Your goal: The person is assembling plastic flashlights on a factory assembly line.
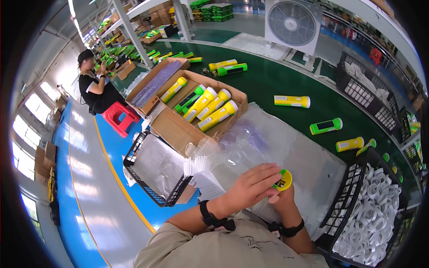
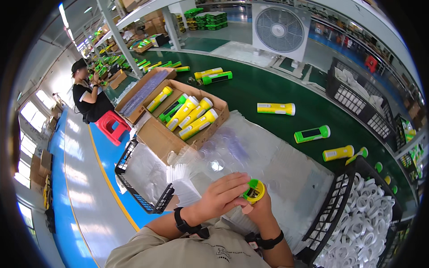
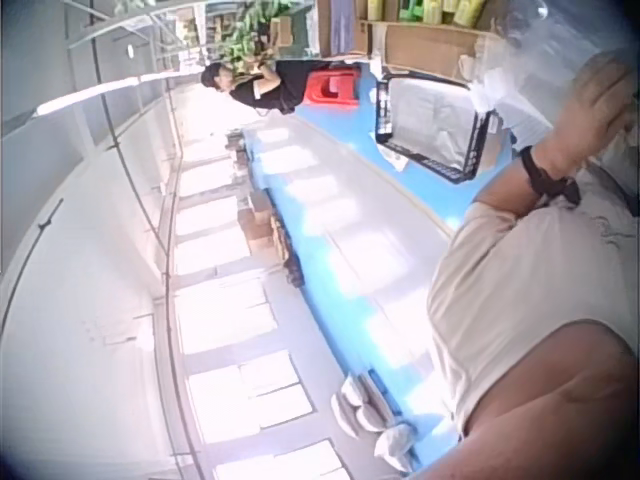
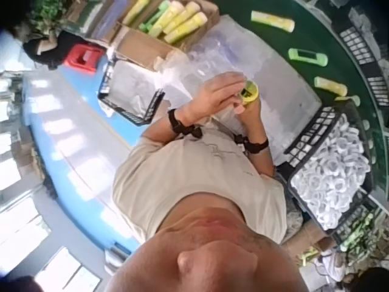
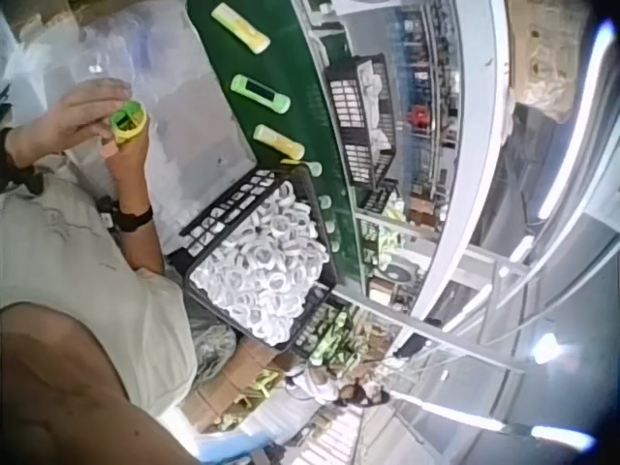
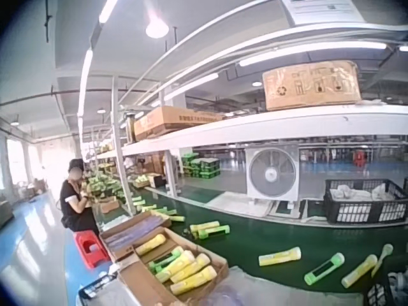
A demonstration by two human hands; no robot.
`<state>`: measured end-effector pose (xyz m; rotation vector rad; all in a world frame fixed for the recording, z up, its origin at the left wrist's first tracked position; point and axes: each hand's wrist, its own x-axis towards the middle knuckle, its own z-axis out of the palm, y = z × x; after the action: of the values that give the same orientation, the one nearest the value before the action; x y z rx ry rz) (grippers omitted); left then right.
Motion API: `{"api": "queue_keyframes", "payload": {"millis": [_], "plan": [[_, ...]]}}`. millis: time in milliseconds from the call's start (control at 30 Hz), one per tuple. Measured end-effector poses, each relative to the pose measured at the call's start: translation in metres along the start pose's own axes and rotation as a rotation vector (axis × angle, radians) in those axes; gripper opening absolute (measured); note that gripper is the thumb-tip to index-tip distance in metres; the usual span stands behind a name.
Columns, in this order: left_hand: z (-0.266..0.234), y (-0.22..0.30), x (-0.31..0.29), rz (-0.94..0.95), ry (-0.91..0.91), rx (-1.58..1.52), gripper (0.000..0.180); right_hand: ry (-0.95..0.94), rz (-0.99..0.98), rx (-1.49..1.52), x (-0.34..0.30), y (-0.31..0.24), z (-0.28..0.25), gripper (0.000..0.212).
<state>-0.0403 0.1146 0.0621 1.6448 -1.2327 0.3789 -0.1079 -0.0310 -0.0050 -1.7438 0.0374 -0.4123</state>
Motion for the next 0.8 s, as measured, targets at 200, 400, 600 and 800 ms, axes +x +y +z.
{"api": "queue_keyframes", "payload": {"millis": [200, 400, 600, 800], "plan": [[-0.002, -0.007, 0.023, 0.229, -0.215, -0.046, 0.046, 0.03, -0.048, -0.099, -0.005, -0.006, -0.004, 0.048], [-0.007, -0.025, 0.023, 0.124, -0.248, -0.201, 0.036, 0.113, 0.072, 0.007, -0.018, -0.016, 0.011, 0.054], [0.003, -0.017, 0.02, -0.021, -0.063, -0.286, 0.036, 0.09, 0.086, -0.139, -0.019, -0.03, 0.004, 0.054], [-0.001, -0.009, 0.031, 0.188, -0.547, -0.054, 0.045, -0.077, -0.005, -0.159, -0.02, -0.014, -0.004, 0.053]]}}
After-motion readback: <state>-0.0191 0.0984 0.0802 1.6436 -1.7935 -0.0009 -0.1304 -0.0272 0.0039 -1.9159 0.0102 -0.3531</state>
